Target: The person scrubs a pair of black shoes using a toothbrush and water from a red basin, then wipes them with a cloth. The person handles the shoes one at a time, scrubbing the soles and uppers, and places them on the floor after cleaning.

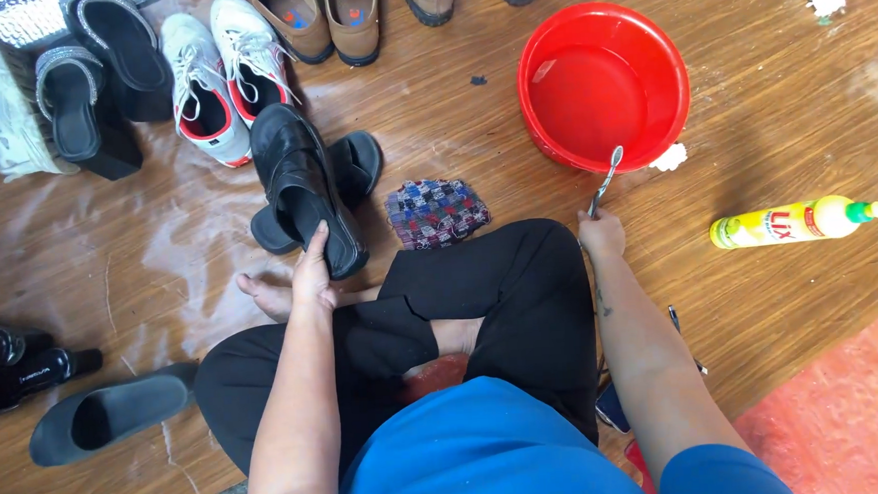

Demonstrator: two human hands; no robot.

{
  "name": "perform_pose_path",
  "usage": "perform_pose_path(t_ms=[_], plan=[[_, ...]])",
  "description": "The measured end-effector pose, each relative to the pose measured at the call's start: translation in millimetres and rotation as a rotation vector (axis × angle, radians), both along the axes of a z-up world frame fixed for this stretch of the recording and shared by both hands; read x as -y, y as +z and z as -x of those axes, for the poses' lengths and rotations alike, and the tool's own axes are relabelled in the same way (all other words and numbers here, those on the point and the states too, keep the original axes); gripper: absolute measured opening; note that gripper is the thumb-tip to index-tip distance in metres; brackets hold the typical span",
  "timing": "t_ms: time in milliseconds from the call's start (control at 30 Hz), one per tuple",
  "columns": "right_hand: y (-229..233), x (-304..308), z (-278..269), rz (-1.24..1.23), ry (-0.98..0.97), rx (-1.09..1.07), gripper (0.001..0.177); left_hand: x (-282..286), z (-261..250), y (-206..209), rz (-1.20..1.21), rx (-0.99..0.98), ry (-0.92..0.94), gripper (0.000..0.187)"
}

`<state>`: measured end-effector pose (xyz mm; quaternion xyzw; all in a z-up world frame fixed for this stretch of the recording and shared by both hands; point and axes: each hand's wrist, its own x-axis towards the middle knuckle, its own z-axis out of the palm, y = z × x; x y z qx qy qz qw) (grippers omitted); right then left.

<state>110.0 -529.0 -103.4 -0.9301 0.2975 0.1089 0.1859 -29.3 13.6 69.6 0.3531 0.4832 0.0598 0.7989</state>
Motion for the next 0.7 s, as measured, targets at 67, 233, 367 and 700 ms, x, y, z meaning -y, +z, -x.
perform_pose_path(t_ms=[67, 233, 367, 700], plan=[[6, 1, 9, -0.036, -0.003, 0.012, 0.048, 1, 0, 1, 0.000, -0.014, -0.012, 0.041], [29, -8, 28, -0.082, -0.038, 0.006, 0.051, -2, -5, -31, 0.022, -0.030, -0.088, 0.054], [91, -49, 44, -0.091, -0.027, 0.150, 0.067, 5, 0, -22, 0.039, -0.033, -0.174, 0.061], [244, -232, 26, -0.306, 0.811, 0.201, 0.045, 24, -11, -2, 0.169, -0.063, -0.397, 0.098]])
